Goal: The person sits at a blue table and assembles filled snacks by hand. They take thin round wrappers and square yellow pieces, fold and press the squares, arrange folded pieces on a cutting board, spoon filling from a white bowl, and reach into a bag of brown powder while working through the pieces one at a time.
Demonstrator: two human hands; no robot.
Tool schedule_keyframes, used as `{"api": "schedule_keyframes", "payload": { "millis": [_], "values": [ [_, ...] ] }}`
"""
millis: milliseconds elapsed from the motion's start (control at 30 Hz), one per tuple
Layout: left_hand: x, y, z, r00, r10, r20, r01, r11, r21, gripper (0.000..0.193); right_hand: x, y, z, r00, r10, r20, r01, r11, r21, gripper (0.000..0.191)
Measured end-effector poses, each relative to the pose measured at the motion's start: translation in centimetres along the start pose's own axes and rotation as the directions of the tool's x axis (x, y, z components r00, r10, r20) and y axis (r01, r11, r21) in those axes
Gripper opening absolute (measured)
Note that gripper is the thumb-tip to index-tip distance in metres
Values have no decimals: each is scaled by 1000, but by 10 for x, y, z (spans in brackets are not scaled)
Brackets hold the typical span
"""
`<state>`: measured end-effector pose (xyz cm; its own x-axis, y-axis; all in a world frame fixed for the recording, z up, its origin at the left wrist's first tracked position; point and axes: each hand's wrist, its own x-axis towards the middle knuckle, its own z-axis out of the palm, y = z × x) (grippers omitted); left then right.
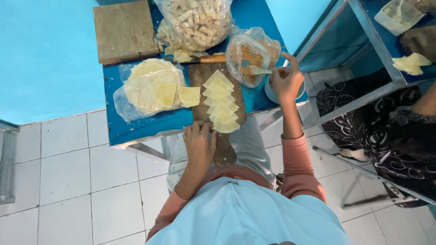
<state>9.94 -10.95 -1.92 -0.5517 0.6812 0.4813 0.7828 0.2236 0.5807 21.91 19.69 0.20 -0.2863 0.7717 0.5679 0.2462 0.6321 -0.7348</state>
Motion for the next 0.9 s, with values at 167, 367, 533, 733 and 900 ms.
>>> {"api": "schedule_keyframes", "payload": {
  "millis": [167, 367, 533, 733, 900],
  "values": [
    [3, -1, 4, 1000, 16, 16, -16, 1000, 8, 20, 5, 17, -15, 1000, -11, 27, 5, 981, 195, 45],
    [7, -2, 9, 998, 63, -25, -62, 997, 40, 36, -24, 9, -34, 961, 127, 244, -240, 821, 517, 48],
    [10, -8, 12, 996, 75, -42, -76, 997, -5, 25, -79, -15, -32, 884, 184, 430, -397, 780, 483, 50],
    [11, -10, 10, 993, 76, -87, -86, 990, -115, 17, -135, -42, -27, 931, -54, 361, -99, 915, 391, 46],
    [13, -6, 6, 993, 53, -102, -74, 976, -207, 13, -146, -49, -38, 761, -606, 232, 582, 795, 169, 38]
  ]
}}
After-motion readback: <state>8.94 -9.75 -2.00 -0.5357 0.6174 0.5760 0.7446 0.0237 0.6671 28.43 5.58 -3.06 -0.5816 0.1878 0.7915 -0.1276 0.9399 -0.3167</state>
